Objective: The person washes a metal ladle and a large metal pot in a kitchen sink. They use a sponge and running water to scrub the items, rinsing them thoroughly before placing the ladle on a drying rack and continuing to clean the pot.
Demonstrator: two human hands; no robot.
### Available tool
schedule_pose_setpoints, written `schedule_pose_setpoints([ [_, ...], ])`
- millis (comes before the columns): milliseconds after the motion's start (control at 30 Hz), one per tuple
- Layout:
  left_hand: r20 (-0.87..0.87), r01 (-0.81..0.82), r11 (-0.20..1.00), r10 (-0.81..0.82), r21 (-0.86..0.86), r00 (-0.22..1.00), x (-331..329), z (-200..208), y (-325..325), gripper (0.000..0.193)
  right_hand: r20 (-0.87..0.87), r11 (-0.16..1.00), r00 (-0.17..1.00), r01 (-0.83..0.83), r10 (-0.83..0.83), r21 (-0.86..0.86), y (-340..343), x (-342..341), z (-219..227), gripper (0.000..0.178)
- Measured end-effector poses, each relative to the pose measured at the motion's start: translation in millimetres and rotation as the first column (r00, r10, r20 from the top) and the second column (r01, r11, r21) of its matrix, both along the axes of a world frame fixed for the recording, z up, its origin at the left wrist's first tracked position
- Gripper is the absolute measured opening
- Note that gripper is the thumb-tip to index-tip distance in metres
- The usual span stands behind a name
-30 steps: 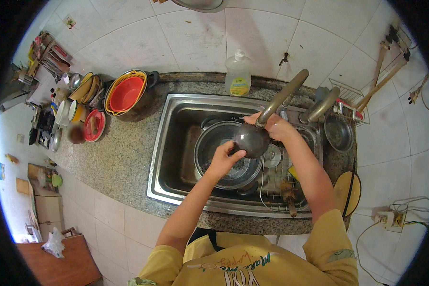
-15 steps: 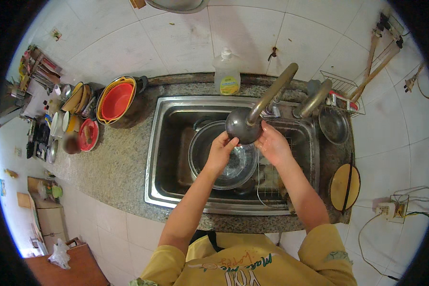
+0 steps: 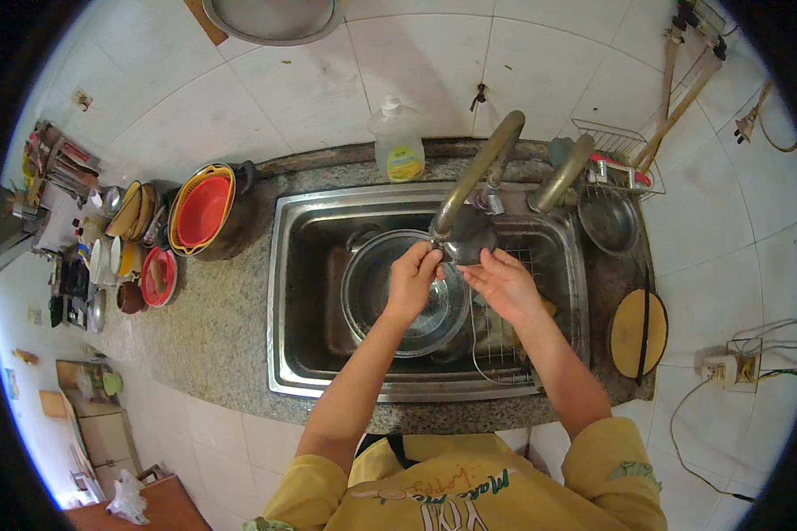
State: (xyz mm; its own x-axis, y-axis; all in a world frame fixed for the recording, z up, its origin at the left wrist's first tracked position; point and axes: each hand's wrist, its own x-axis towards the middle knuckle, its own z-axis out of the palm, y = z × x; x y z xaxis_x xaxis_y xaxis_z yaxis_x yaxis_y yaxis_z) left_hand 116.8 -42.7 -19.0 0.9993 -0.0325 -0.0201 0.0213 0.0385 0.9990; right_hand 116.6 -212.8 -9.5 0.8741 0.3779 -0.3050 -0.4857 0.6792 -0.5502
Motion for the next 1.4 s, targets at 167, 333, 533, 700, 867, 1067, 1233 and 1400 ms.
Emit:
schedule_pose_setpoints([
  [167,-0.043,-0.146,0.987,0.149,0.063,0.988,-5.7,23.0,-11.5,0.018,-0.099,0.994,0.991,0.097,-0.091,0.049,15.2,-10.4,0.1,0.02],
  [333,0.059,-0.047,0.999,0.048,-0.023,0.997,-12.1,11.6,-8.5,0.009,-0.181,0.995,0.98,0.089,-0.079,0.048,23.2,-3.2,7.6,0.044],
  [533,0.158,-0.117,0.876,0.048,0.468,0.986,-34.3,27.4,8.1,0.004,-0.386,0.982,0.908,0.117,-0.165,-0.146,45.5,8.5,-14.4,0.048],
  [700,0.315,-0.154,0.825,-0.03,0.543,0.949,-44.9,22.2,23.5,0.008,-0.272,0.95,0.948,0.081,-0.167,-0.301,52.4,46.2,-26.8,0.033],
  [867,0.168,-0.023,0.829,-0.085,0.558,0.982,-44.9,16.6,36.1,0.006,0.531,0.214,0.652,0.503,0.541,-0.837,68.8,45.2,6.4,0.025],
  [1067,-0.006,-0.011,0.954,0.013,0.299,1.0,-30.4,16.7,25.2,0.008,0.543,0.246,0.297,0.656,0.786,-0.714,78.9,43.2,6.4,0.02],
  [1233,-0.085,0.028,0.956,-0.003,0.291,0.996,-31.2,20.1,29.7,0.008,0.258,0.034,0.461,0.439,0.849,-0.898,78.8,65.4,15.8,0.044],
  [1400,-0.009,-0.006,0.983,0.007,0.185,1.0,-33.8,24.2,30.3,0.013,0.302,0.405,0.637,-0.017,0.709,-0.914,52.0,85.6,19.3,0.038],
])
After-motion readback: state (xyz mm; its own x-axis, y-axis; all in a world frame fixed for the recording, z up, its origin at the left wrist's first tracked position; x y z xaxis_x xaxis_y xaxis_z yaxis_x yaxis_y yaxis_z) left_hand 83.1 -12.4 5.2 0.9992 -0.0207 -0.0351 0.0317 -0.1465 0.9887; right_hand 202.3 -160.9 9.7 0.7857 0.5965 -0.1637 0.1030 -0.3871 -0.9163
